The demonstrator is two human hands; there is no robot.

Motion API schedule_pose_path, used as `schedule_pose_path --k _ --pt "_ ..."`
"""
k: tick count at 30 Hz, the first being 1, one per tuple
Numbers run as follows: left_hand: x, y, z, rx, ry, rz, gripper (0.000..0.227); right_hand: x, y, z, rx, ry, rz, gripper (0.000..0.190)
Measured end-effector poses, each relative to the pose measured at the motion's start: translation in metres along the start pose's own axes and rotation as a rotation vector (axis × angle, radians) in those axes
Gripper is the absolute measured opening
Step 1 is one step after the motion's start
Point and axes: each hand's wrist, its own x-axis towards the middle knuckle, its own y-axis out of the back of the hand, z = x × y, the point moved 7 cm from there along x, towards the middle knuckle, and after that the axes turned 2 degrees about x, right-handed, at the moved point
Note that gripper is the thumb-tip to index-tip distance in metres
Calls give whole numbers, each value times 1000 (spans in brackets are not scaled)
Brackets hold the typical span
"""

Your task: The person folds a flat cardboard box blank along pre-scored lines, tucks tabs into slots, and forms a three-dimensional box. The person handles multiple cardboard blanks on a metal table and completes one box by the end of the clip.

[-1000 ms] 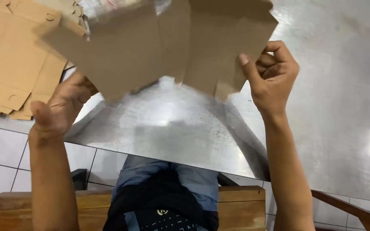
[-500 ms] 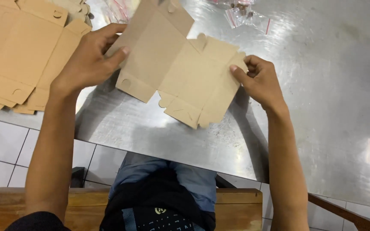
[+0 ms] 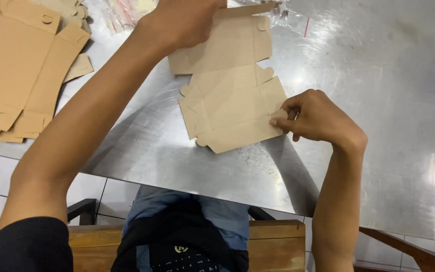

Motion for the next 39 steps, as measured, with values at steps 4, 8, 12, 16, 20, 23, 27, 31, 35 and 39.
schedule_pose_path --k 4,8,12,16,20,23,27,31,35,39 --pt "36 -33 -5 195 -182 187 37 0 -7 -6 -81 19 -25 43" --pt "32 -42 -9 192 -130 224 27 5 -10 -3 -137 101 -22 25" --pt "1 -20 1 369 -174 480 17 4 -1 -2 -177 75 -2 31" --pt "-29 -24 21 663 -77 430 37 10 8 10 -145 39 78 17" --pt "-46 -34 42 354 -144 300 85 18 7 11 -104 12 40 26" --pt "-61 -51 60 97 -274 114 76 20 5 11 -81 -12 26 25" --pt "-73 -67 72 -78 -390 -67 74 19 10 11 16 -33 34 18" --pt "-74 -76 75 -46 -394 -49 78 18 21 23 76 -66 122 16" --pt "-78 -77 83 79 -397 45 80 16 33 34 273 -83 240 14" --pt "-82 -75 96 106 -452 83 70 22 44 47 486 42 384 12"
